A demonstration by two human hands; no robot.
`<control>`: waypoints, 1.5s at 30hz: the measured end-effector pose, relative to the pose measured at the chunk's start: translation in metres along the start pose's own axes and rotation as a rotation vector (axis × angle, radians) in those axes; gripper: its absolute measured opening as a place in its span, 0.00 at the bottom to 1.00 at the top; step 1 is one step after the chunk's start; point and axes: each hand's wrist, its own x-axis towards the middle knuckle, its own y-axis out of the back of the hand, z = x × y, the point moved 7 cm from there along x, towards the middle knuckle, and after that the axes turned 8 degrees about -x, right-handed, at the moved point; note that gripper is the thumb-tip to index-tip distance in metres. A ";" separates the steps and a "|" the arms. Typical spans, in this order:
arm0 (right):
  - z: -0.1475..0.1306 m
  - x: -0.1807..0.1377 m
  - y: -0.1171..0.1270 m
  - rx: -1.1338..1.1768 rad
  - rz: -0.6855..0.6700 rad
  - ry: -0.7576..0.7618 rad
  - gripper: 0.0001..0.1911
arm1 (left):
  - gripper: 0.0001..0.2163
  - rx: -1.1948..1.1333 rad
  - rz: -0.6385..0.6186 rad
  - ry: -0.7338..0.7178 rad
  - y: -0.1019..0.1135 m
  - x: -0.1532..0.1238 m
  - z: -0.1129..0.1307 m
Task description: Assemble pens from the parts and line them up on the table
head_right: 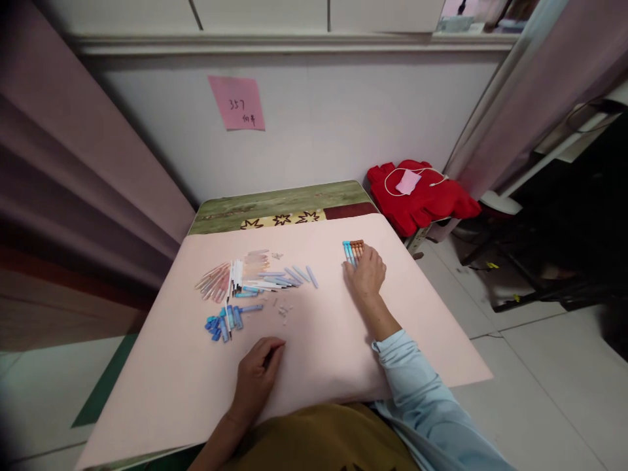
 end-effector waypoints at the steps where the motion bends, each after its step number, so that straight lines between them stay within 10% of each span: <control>1: 0.000 -0.001 -0.002 0.002 0.027 -0.010 0.38 | 0.05 -0.005 -0.001 0.002 0.000 0.000 -0.001; 17: 0.007 -0.007 -0.013 0.051 0.035 0.057 0.44 | 0.05 -0.031 -0.001 0.071 -0.008 -0.010 -0.003; 27: -0.085 -0.063 -0.019 0.572 0.024 0.316 0.14 | 0.03 -0.089 0.043 0.056 -0.005 -0.015 -0.007; 34: -0.087 -0.073 -0.024 0.466 -0.032 0.360 0.12 | 0.06 -0.095 0.205 0.115 0.002 -0.022 -0.007; 41: -0.085 -0.074 -0.019 0.458 -0.032 0.369 0.13 | 0.04 0.069 0.692 0.219 0.089 -0.019 -0.047; 45: -0.085 -0.075 -0.019 0.491 -0.008 0.361 0.12 | 0.08 0.222 0.696 0.320 0.128 -0.007 -0.089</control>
